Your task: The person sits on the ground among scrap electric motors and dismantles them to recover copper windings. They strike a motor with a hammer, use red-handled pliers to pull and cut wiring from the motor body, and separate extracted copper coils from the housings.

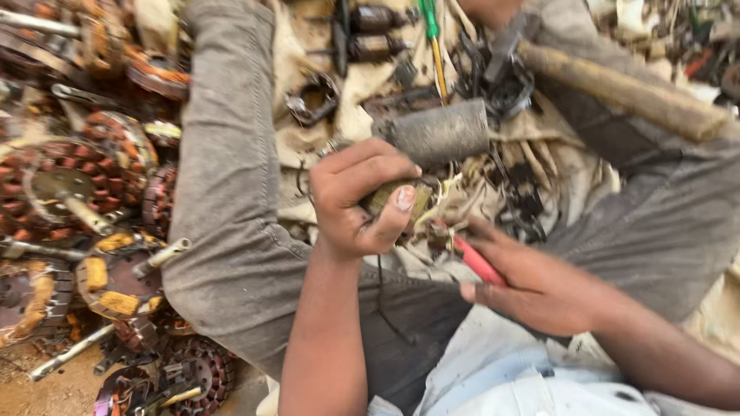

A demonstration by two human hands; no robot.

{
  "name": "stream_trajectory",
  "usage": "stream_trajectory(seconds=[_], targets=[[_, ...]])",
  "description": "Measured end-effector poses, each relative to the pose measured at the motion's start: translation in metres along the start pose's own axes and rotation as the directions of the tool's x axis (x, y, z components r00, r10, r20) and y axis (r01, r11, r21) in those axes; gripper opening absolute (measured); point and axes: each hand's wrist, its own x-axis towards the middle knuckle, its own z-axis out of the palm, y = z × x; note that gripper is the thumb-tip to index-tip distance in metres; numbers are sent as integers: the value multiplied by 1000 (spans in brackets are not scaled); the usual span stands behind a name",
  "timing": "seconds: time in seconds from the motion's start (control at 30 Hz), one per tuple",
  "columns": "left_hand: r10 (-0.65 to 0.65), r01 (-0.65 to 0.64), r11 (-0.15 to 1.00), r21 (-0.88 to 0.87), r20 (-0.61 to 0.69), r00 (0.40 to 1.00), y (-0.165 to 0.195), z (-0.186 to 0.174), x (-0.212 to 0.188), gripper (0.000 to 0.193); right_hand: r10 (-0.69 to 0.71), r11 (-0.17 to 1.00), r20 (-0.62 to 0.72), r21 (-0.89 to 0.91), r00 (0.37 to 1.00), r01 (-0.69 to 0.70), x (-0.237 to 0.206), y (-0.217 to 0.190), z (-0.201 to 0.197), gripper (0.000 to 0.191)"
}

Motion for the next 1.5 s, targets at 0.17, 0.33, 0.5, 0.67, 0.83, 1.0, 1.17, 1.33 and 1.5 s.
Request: stream_trajectory(seconds=[0.17, 0.33, 0.5, 0.67, 0.83, 1.0, 1.17, 1.33, 1.5], targets=[[25, -28, 999, 26, 111, 994, 5, -2, 2, 16, 40, 996, 102, 80, 994, -49, 3, -28, -22, 53], [96, -112, 991, 71, 207, 974, 8, -5, 7, 17, 93, 993, 158, 54, 983, -102, 8, -33, -30, 52], [80, -94, 995, 29, 312, 947, 8, 1, 8, 13, 353, 921, 223, 91, 909, -380, 20, -19, -26, 47], [0, 6, 1000, -22, 267, 964, 0, 5, 2, 9, 187, 921, 212, 301, 959, -246, 20, -5, -19, 39], [-214, 215, 962, -169, 24, 976, -14, 14, -8, 20, -250, 883, 56, 422, 967, 204, 6, -15, -25, 51], [-449, 325, 735, -596, -68, 891, -33, 27, -15, 32, -205, 977, -208, 16, 956, 213, 4, -42, -21, 38], [-479, 271, 659, -702, -114, 871, -42, 25, -17, 41, 144, 950, -337, -217, 931, -226, -1, -63, -18, 54], [-510, 184, 420, -889, -63, 858, -39, 26, -16, 42, 376, 910, -281, -68, 883, -409, -6, -71, -19, 59], [-529, 154, 468, -870, -137, 837, -32, 27, -17, 41, -309, 843, -409, -535, 859, 49, -3, -70, 2, 58]])
